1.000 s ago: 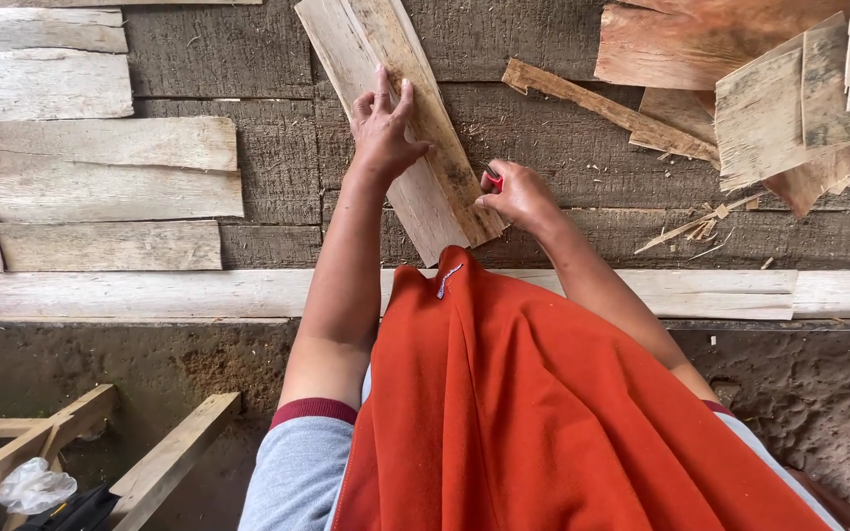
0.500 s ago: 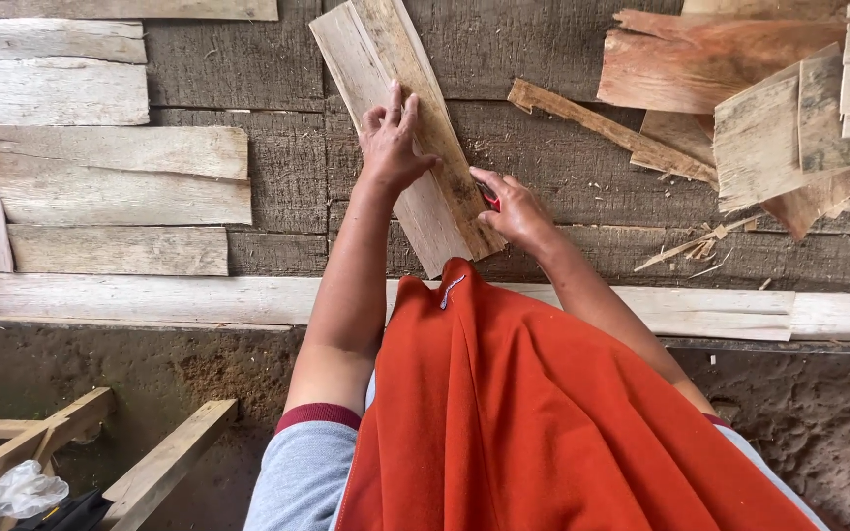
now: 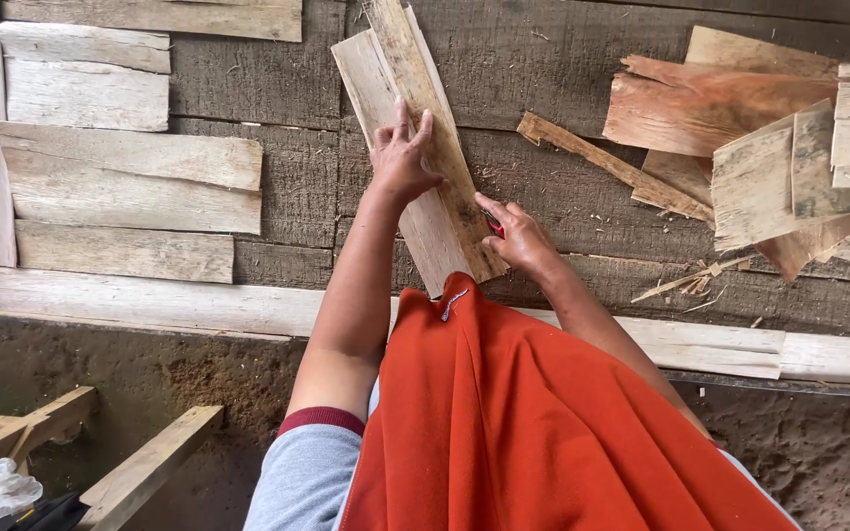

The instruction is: The person uses a red utility knife to cut and trim wooden planks on a wooden workbench. They repeatedly position the planks, score the wood, and remove thin strips, then place the trimmed pieces into a pile.

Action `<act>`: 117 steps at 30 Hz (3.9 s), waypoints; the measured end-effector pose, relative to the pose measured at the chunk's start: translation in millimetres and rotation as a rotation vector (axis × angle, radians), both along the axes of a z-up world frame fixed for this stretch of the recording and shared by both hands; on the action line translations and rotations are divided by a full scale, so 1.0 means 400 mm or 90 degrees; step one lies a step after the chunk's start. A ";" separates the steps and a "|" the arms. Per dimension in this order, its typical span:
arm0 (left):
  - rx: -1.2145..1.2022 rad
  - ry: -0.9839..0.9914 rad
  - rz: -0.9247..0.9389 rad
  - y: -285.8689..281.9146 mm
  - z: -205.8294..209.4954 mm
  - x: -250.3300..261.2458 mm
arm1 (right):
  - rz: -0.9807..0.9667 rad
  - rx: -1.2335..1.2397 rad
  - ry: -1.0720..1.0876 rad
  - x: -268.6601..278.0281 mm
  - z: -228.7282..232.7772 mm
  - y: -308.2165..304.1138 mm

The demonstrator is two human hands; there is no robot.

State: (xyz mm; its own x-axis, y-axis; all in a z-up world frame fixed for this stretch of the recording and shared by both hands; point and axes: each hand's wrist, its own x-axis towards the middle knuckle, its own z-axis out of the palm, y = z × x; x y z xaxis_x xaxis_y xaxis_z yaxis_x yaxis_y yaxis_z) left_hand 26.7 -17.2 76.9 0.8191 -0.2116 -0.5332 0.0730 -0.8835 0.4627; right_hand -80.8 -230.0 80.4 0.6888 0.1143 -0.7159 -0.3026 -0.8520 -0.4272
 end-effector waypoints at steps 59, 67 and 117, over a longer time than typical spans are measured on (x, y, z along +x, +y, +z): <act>0.130 -0.025 -0.079 -0.027 0.000 0.105 | 0.040 -0.057 -0.395 0.507 0.022 0.240; 0.129 -0.015 -0.095 -0.024 0.022 0.118 | 0.061 -0.075 -0.383 0.541 -0.056 0.244; 0.096 -0.092 -0.055 -0.024 -0.022 0.094 | 0.124 -0.101 -0.368 0.191 -0.034 0.134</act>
State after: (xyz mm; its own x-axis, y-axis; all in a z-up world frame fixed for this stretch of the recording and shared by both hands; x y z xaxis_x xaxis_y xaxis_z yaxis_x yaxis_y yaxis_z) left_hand 64.2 -26.6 68.0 0.8721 -0.2107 -0.4417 -0.0631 -0.9434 0.3255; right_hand -4.4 -176.5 66.9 0.9468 0.1992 -0.2528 0.1062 -0.9348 -0.3389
